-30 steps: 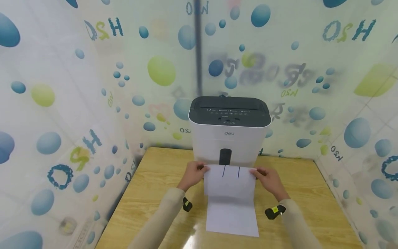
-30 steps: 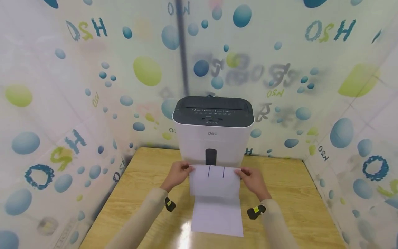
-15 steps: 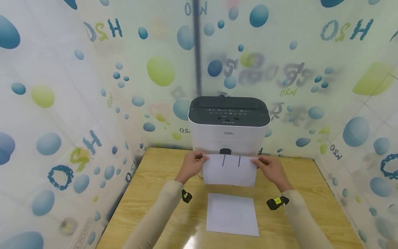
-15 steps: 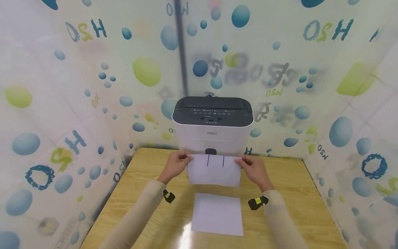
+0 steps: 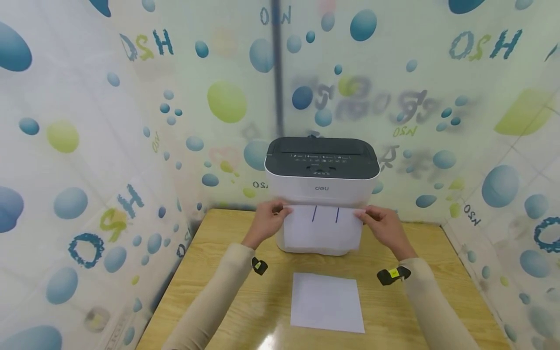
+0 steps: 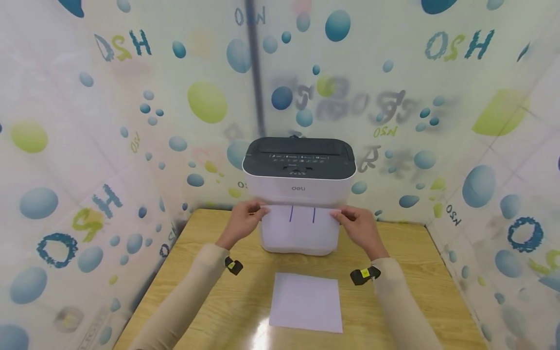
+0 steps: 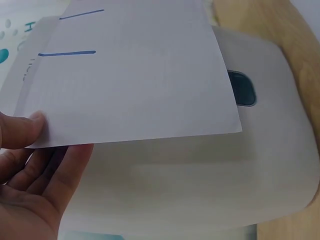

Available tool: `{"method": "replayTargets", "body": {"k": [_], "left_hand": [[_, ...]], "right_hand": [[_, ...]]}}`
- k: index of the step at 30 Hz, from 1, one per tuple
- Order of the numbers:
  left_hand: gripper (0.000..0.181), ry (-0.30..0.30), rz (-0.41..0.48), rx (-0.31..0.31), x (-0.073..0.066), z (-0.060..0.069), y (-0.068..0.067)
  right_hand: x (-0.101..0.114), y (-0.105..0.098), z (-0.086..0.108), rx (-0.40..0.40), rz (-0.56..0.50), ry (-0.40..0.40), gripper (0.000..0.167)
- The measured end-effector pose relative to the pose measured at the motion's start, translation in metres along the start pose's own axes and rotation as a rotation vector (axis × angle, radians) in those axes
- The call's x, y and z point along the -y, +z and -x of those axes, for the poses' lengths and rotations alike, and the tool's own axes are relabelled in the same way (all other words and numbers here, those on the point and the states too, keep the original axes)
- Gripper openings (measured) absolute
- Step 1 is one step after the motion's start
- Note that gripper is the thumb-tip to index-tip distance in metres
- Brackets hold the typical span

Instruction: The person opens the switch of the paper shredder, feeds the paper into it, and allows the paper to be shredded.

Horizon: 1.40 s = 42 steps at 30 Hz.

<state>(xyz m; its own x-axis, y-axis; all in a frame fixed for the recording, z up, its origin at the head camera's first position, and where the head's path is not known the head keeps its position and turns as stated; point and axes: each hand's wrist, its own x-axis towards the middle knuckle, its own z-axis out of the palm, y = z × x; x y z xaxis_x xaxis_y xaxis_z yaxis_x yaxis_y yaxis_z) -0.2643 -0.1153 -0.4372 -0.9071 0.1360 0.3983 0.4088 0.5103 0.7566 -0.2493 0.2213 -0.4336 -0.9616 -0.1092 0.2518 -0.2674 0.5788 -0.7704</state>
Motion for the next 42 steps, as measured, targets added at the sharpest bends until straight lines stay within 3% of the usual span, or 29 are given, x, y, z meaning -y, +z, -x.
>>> {"method": "replayTargets", "body": {"k": [4,10,18,22,29,34,42], "left_hand": [[0.007,0.003,-0.001,-0.002,-0.006,-0.006,-0.006],[0.007,0.064,0.016,-0.028,-0.015,-0.016,-0.016],[0.009,0.062,0.004,-0.049,-0.038,-0.023,-0.030],[0.009,0.104,0.001,-0.081,-0.048,-0.029,-0.037],[0.010,0.165,0.026,-0.115,-0.065,-0.045,-0.050],[0.011,0.202,0.020,-0.126,-0.077,-0.061,-0.060],[0.013,0.174,0.018,-0.131,-0.094,-0.082,-0.074]], "right_hand": [[0.006,-0.003,-0.004,-0.036,-0.019,-0.052,0.029],[0.022,-0.013,-0.010,-0.045,-0.044,-0.065,0.031],[0.041,-0.026,-0.013,-0.087,-0.038,-0.080,0.032],[0.051,-0.033,-0.016,-0.107,-0.055,-0.102,0.030],[0.072,-0.048,-0.027,-0.126,-0.057,-0.139,0.032],[0.090,-0.060,-0.035,-0.134,-0.027,-0.114,0.038],[0.110,-0.073,-0.053,-0.150,-0.075,-0.133,0.037]]}}
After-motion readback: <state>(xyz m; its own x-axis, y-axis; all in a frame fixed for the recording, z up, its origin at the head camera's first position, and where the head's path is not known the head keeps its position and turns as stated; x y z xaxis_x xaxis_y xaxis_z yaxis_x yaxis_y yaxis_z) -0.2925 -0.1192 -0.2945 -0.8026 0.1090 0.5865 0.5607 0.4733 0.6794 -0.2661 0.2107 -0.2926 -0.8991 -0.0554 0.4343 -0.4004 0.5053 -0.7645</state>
